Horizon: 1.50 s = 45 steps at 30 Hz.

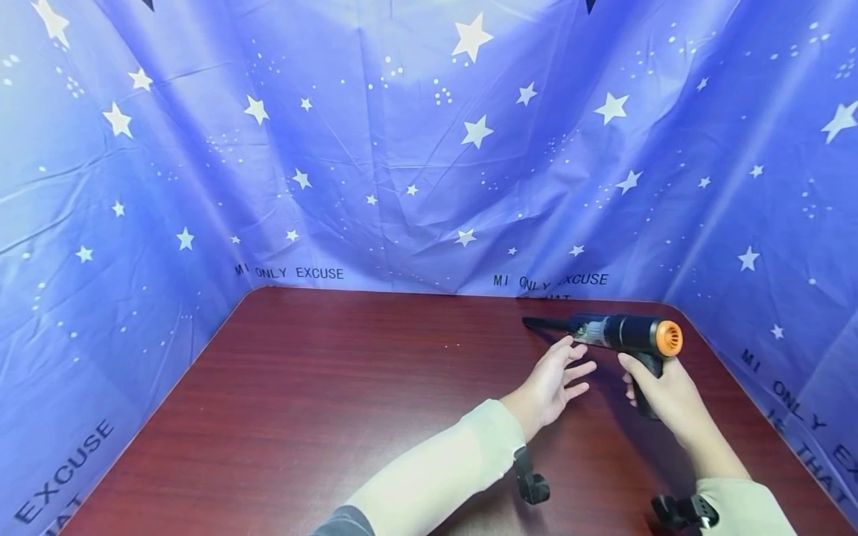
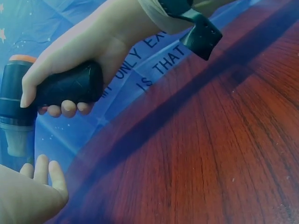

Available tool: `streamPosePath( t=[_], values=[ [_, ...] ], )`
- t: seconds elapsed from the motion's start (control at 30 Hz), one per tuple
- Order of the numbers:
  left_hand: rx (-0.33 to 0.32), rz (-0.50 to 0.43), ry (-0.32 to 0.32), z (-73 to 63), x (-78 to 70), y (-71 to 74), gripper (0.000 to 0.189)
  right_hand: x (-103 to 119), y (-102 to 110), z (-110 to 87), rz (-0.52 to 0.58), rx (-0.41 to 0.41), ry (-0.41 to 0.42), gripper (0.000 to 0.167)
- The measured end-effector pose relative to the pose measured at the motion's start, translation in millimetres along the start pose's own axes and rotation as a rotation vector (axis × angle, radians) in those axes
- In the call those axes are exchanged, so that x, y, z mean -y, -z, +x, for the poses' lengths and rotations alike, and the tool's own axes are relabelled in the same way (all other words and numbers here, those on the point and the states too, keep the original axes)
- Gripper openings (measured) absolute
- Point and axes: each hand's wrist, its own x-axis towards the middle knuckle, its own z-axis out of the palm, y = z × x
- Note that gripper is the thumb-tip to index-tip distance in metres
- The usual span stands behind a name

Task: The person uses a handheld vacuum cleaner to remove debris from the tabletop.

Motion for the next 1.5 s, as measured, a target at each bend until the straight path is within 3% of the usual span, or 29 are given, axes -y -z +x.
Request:
streamPosePath(
  t=[0.3, 0.5, 0.67, 0.9, 1.07, 1.33, 1.5],
  values=[
    [-0.092, -0.006, 0.004, 4.7, 2.3, 5.6, 0.025, 0, 1, -1.3, 0.075, 0.085, -0.043, 0.011],
    [-0.119, -0.014, 0.002, 3.6, 4.9, 10.1, 0.026, -1, -3, -2.2, 0.069, 0.114, -0.025, 0.014],
    [-0.189, -0.046, -0.007, -0.4, 2.6, 18.3, 0.023, 1, -21, -0.5, 0.098, 0.196, -0.009, 0.016],
    [-0.239, -0.125, -0.036, -2.6, -8.4, 32.5, 0.027, 11, -47, 5.5, 0.128, 0.280, 0.015, 0.021],
    [-0.226, -0.135, -0.009, -6.2, -11.4, 40.5, 0.034, 15, -51, 6.5, 0.099, 0.267, 0.004, 0.021],
    [-0.131, -0.091, 0.035, -6.1, -13.5, 45.4, 0.044, 13, -50, 6.4, 0.022, 0.174, 0.035, 0.023],
    [-0.132, -0.080, 0.037, -7.2, -16.3, 51.2, 0.039, 10, -52, 7.4, 0.071, 0.230, 0.016, 0.024]
  ],
)
